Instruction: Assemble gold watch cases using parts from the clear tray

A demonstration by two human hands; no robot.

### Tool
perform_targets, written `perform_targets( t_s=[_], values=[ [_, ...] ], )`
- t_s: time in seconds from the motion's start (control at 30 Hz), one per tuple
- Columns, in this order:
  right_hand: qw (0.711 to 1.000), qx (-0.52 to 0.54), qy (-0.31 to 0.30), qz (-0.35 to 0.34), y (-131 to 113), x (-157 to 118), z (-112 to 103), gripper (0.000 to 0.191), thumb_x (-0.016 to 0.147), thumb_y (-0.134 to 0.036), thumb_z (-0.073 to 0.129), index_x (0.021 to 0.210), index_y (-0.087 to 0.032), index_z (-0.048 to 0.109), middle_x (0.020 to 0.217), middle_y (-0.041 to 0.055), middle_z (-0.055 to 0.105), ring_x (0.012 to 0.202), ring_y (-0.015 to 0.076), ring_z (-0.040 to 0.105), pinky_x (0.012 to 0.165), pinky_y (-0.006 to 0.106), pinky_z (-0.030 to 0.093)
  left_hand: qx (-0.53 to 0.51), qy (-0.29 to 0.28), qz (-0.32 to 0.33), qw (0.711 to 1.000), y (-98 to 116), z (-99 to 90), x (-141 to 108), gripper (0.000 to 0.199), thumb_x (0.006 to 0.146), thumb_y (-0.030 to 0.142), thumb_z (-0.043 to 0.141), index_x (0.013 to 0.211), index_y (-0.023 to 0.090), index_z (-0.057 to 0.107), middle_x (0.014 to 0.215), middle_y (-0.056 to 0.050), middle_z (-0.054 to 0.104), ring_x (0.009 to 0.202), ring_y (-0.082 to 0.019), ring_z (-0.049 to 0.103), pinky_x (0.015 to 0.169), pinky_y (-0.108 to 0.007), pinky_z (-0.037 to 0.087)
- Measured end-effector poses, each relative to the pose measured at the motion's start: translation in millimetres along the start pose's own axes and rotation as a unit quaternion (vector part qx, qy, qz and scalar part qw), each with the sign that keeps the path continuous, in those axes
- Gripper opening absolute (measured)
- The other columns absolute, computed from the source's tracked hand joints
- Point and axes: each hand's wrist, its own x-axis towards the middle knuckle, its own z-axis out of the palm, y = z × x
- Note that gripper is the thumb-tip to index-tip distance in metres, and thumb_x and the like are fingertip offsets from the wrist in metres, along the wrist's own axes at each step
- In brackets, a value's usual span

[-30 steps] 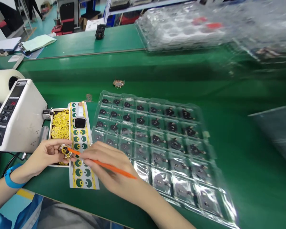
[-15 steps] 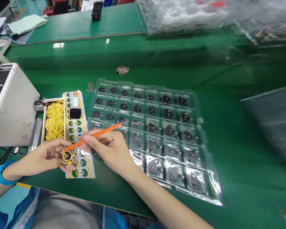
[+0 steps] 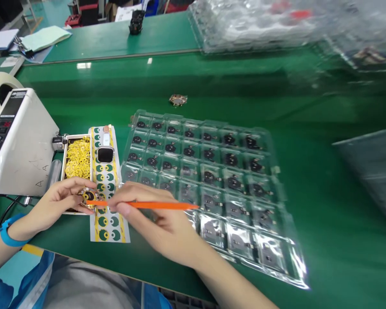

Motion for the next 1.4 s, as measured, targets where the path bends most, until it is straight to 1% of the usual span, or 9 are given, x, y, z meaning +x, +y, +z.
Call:
perform_targets(
  t_s=[0.17, 0.4, 0.53, 0.67, 0.8, 0.9, 1.03, 1.1, 1.4],
  values=[
    [0.990, -0.109, -0.076, -0.047, -5, -1, 4, 0.019, 0.096, -0.009, 0.048, 0.095, -0.020, 0.063, 0.078, 0.0031, 0.068, 0.068, 0.0135, 0.063, 0.059, 0.025, 0.051, 0.071, 0.014, 0.060, 0.996, -1, 1.2, -2, 0.027, 0.087, 0.010, 0.054, 0.109, 0.019, 0.067, 0.104, -0.001, 0.066, 0.086, -0.010, 0.068, 0.082, -0.025, 0.060],
    [0.976, -0.150, -0.081, -0.134, -5, -9, 14, 0.024, 0.091, -0.002, 0.047, 0.107, -0.016, 0.058, 0.080, 0.0068, 0.066, 0.072, 0.0165, 0.062, 0.061, 0.029, 0.054, 0.101, 0.021, 0.085, 0.991, -3, 4.1, -2, 0.029, 0.091, 0.013, 0.050, 0.116, 0.019, 0.063, 0.118, -0.007, 0.067, 0.105, -0.018, 0.065, 0.087, -0.029, 0.057],
    [0.962, -0.193, -0.079, -0.178, -1, -10, 20, 0.020, 0.093, -0.003, 0.046, 0.106, -0.014, 0.057, 0.079, 0.0080, 0.067, 0.072, 0.0170, 0.064, 0.063, 0.030, 0.056, 0.066, 0.013, 0.071, 0.995, -3, 5.3, -1, 0.026, 0.089, 0.014, 0.056, 0.113, 0.019, 0.064, 0.113, -0.006, 0.068, 0.093, -0.014, 0.068, 0.082, -0.025, 0.057],
    [0.948, -0.217, -0.092, -0.213, 1, -8, 22, 0.014, 0.096, -0.007, 0.046, 0.103, -0.013, 0.057, 0.080, 0.0093, 0.070, 0.078, 0.0185, 0.067, 0.070, 0.031, 0.059, 0.027, 0.006, 0.030, 0.999, 0, 2.8, 1, 0.029, 0.080, 0.005, 0.064, 0.105, 0.018, 0.068, 0.089, -0.001, 0.072, 0.073, -0.008, 0.068, 0.069, -0.017, 0.053],
    [0.960, -0.168, -0.114, -0.195, -5, -9, 16, 0.018, 0.095, -0.006, 0.048, 0.107, -0.014, 0.058, 0.082, 0.0082, 0.071, 0.077, 0.0177, 0.067, 0.070, 0.031, 0.059, -0.028, 0.005, -0.032, 0.999, 3, 0.7, 0, 0.036, 0.075, 0.002, 0.064, 0.107, 0.017, 0.067, 0.081, 0.000, 0.073, 0.076, -0.013, 0.073, 0.071, -0.021, 0.057],
    [0.982, -0.094, -0.066, -0.148, -8, -12, 10, 0.026, 0.094, -0.006, 0.047, 0.113, -0.017, 0.059, 0.084, 0.0079, 0.070, 0.074, 0.0169, 0.067, 0.063, 0.030, 0.058, -0.030, 0.009, -0.045, 0.999, 3, 0.2, 0, 0.040, 0.073, 0.003, 0.065, 0.111, 0.017, 0.066, 0.078, 0.000, 0.074, 0.083, -0.018, 0.075, 0.076, -0.025, 0.059],
    [0.988, -0.070, 0.122, -0.071, -5, -15, 7, 0.034, 0.092, -0.006, 0.049, 0.111, -0.027, 0.067, 0.083, 0.0052, 0.069, 0.071, 0.0185, 0.065, 0.059, 0.034, 0.055, -0.045, 0.006, -0.044, 0.998, 3, 1.7, 0, 0.038, 0.073, 0.003, 0.066, 0.108, 0.017, 0.066, 0.083, -0.001, 0.075, 0.088, -0.019, 0.076, 0.081, -0.028, 0.060],
    [0.981, -0.073, 0.169, -0.061, -2, -15, 8, 0.035, 0.091, -0.004, 0.050, 0.108, -0.028, 0.069, 0.081, 0.0040, 0.069, 0.070, 0.0188, 0.065, 0.059, 0.034, 0.054, -0.057, 0.022, -0.038, 0.997, 4, 3.3, 1, 0.030, 0.074, 0.004, 0.068, 0.102, 0.017, 0.065, 0.082, 0.000, 0.074, 0.084, -0.017, 0.076, 0.076, -0.024, 0.061],
    [0.987, -0.094, 0.113, -0.061, -2, -13, 14, 0.028, 0.094, -0.009, 0.049, 0.109, -0.027, 0.066, 0.083, 0.0042, 0.069, 0.072, 0.0194, 0.066, 0.056, 0.033, 0.052, 0.032, 0.073, 0.002, 0.997, 2, 5.8, 2, 0.019, 0.071, 0.012, 0.072, 0.084, 0.016, 0.059, 0.070, 0.002, 0.067, 0.063, -0.015, 0.073, 0.046, -0.016, 0.053]
  ],
)
